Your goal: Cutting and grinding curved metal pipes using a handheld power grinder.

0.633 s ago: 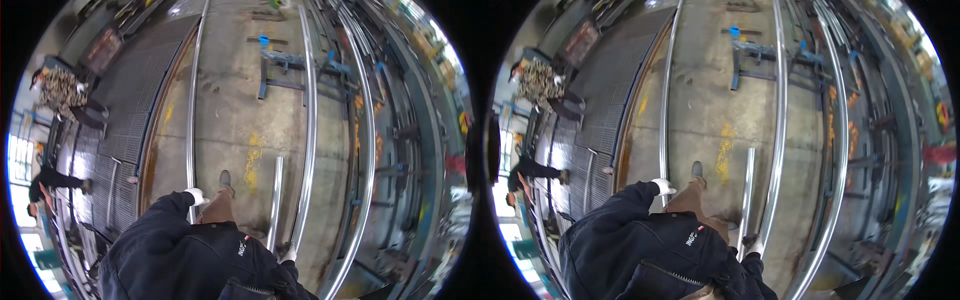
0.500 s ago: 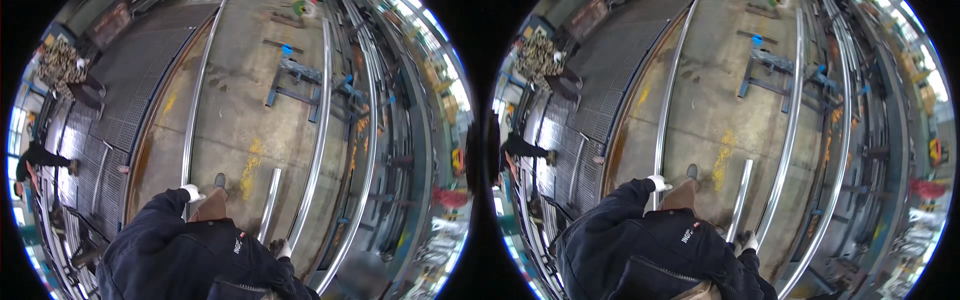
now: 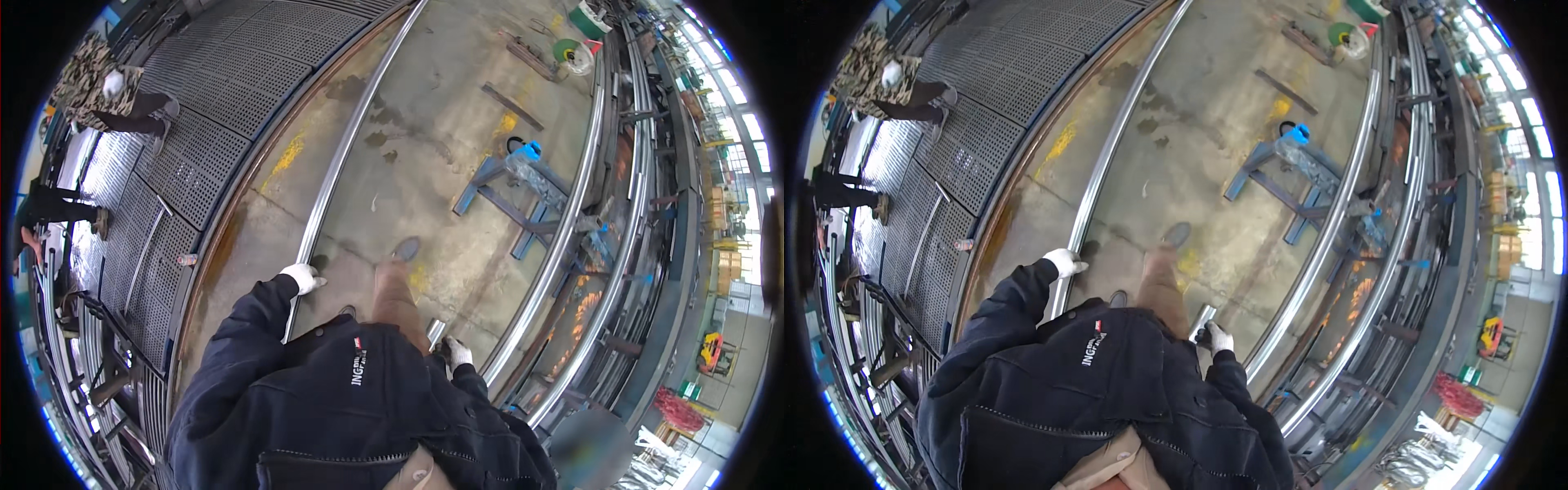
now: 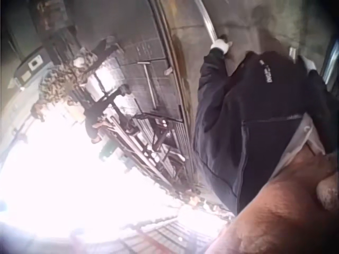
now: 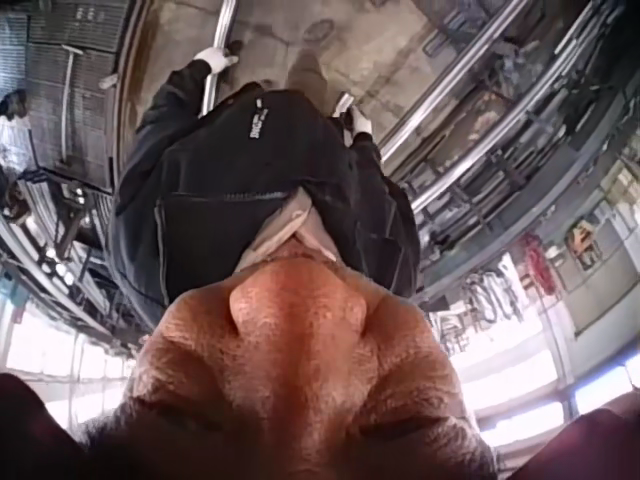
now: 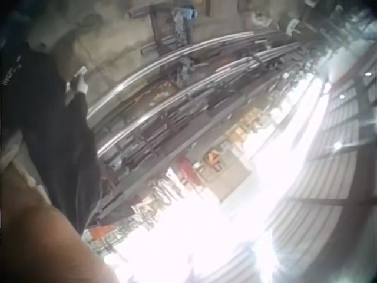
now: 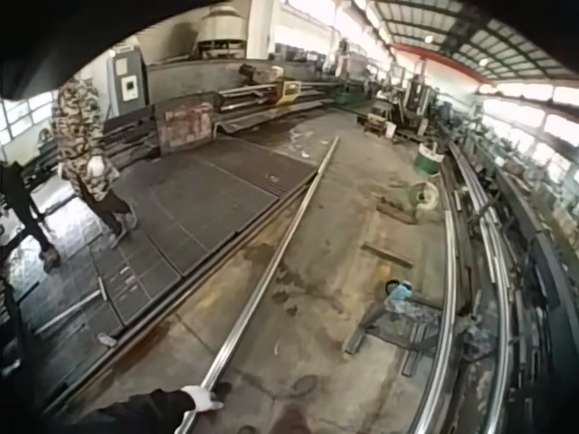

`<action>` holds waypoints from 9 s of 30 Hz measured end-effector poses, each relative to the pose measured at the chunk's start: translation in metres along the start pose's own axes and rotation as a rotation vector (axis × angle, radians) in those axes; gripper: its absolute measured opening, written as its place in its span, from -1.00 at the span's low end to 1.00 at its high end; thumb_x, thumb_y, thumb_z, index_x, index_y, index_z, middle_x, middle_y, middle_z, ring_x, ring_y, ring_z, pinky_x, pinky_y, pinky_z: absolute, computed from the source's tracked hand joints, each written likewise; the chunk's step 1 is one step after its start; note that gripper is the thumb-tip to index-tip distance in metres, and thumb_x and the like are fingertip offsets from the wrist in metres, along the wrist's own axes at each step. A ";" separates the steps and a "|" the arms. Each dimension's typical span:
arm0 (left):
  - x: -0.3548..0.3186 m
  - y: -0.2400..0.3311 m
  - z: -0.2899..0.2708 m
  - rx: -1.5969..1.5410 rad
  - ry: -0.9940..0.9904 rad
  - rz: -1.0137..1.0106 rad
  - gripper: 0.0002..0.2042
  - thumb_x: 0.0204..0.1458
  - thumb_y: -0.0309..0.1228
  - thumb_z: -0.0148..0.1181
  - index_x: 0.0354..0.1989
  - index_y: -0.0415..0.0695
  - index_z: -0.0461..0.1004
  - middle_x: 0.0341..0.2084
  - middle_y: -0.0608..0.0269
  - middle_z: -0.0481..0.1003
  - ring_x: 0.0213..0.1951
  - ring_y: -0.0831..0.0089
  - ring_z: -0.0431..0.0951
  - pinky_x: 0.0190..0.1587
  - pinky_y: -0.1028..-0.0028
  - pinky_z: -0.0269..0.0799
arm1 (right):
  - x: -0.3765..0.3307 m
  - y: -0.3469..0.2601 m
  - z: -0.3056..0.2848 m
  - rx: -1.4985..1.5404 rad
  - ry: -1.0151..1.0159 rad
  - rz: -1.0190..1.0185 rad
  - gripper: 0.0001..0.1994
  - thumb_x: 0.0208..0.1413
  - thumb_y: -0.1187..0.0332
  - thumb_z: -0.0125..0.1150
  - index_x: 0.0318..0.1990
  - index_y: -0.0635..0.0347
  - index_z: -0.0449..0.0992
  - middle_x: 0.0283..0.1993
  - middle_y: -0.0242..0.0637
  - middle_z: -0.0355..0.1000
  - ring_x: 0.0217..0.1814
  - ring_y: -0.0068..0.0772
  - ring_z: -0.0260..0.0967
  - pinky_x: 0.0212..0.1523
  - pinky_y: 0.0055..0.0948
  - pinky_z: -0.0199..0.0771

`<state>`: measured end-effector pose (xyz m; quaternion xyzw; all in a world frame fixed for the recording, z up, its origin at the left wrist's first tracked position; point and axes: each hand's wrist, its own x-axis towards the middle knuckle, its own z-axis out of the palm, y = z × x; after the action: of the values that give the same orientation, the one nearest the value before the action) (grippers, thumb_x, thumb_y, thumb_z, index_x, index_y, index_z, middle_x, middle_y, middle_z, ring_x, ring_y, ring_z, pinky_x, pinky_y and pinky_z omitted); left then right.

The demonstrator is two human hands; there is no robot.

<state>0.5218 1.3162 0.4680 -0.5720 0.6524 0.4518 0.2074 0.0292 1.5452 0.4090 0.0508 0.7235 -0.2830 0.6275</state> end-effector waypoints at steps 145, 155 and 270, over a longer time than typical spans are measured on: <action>2.390 1.569 -2.355 -2.514 0.364 -0.989 -0.53 0.18 -0.12 0.32 -0.04 -0.38 0.58 -0.38 0.05 0.66 -0.43 0.36 0.65 -0.34 0.39 0.58 | 1.491 -3.802 1.417 -1.669 -0.682 -0.331 -0.64 0.28 0.27 0.27 0.17 0.17 0.48 -0.09 -0.19 0.61 -0.18 -0.27 0.61 -0.20 -0.24 0.65; 2.531 1.705 -2.539 -2.087 -0.141 -0.939 -0.62 0.18 -0.15 0.11 -0.14 -0.26 0.60 -0.23 -0.22 0.62 -0.13 -0.24 0.60 -0.09 0.01 0.53 | 1.806 -3.786 1.600 -1.520 -0.692 -0.341 -0.52 0.24 0.27 0.31 0.25 0.30 0.43 0.09 -0.10 0.52 0.10 -0.08 0.52 -0.01 -0.10 0.58; 2.709 2.105 -2.590 -3.637 1.863 -1.159 -0.12 0.20 0.42 -0.29 0.08 -0.21 0.60 0.00 -0.28 0.57 0.14 -0.14 0.52 0.25 0.16 0.33 | 1.374 -3.414 0.649 -2.809 -1.611 0.598 -0.16 0.16 -0.33 0.18 0.40 0.10 0.28 0.36 -0.20 0.34 0.39 -0.11 0.23 0.42 -0.14 0.22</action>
<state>-1.5099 -2.4709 0.3857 0.1707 0.7273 0.0237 0.6643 -1.1487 -1.9983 0.2687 0.5447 0.1294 -0.7256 -0.4000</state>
